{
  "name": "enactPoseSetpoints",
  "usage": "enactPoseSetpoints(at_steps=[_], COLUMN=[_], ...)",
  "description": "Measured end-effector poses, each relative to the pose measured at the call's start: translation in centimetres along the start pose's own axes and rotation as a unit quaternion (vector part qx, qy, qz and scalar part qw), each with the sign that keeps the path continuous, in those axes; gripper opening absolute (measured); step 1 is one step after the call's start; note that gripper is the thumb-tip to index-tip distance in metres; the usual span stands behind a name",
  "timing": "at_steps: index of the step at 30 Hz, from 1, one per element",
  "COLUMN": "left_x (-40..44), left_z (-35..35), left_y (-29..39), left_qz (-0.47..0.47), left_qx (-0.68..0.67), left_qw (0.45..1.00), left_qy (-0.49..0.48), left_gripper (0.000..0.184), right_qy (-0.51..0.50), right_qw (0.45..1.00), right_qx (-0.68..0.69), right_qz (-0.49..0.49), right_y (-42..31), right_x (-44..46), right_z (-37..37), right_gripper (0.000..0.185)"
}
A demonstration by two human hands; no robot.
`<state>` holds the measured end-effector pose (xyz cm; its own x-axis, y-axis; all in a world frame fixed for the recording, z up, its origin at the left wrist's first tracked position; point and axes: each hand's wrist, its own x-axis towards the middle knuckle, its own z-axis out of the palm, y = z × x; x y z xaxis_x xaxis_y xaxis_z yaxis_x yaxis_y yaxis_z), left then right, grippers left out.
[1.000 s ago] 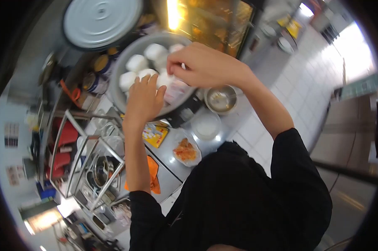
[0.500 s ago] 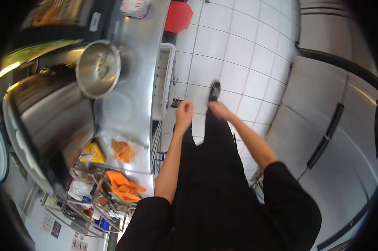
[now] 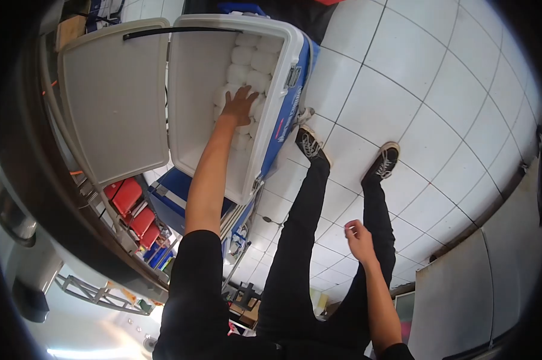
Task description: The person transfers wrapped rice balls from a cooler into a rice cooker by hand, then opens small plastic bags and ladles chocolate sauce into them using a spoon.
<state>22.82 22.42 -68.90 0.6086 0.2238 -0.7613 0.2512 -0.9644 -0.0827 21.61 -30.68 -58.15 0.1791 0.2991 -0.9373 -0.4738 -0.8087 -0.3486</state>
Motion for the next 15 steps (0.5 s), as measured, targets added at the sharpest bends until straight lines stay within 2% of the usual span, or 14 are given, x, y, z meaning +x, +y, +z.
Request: enactPoseSetpoints(at_steps=[2,5,8,9,12,14,15], left_x=[0.7,0.9,-0.2,-0.8,-2.3,-2.5,-2.4], left_z=[-0.3,1.3,0.6,-0.4,-4.1,-3.7,-3.3], left_y=[0.2,-0.9,-2.7,-3.1,-2.3,-0.4,0.5], left_qz=[-0.018,0.012,0.050,0.036,0.039,0.122,0.165], left_qx=[0.021,0.083,0.027,-0.011,0.017,0.047,0.065], left_qw=[0.996,0.995,0.997,0.998,0.990,0.985,0.979], left_qy=[-0.085,-0.050,-0.043,-0.055,-0.137,-0.110,-0.096], left_gripper=[0.087,0.078,0.066,0.062,0.066,0.076,0.081], right_qy=[0.014,0.006,0.000,-0.002,-0.009,-0.029,-0.026], right_qw=[0.997,0.994,0.991,0.990,0.990,0.991,0.989], right_qx=[0.069,0.102,0.129,0.137,0.143,0.133,0.145], right_qz=[-0.011,-0.027,-0.034,-0.029,-0.013,0.009,-0.016], right_y=[0.0,0.2,0.3,0.1,-0.8,-2.1,-1.6], right_x=[0.5,0.8,0.9,1.0,1.3,1.2,1.5], right_z=[0.5,0.9,1.5,1.4,1.2,0.8,1.1], right_gripper=[0.017,0.015,0.013,0.012,0.012,0.012,0.013])
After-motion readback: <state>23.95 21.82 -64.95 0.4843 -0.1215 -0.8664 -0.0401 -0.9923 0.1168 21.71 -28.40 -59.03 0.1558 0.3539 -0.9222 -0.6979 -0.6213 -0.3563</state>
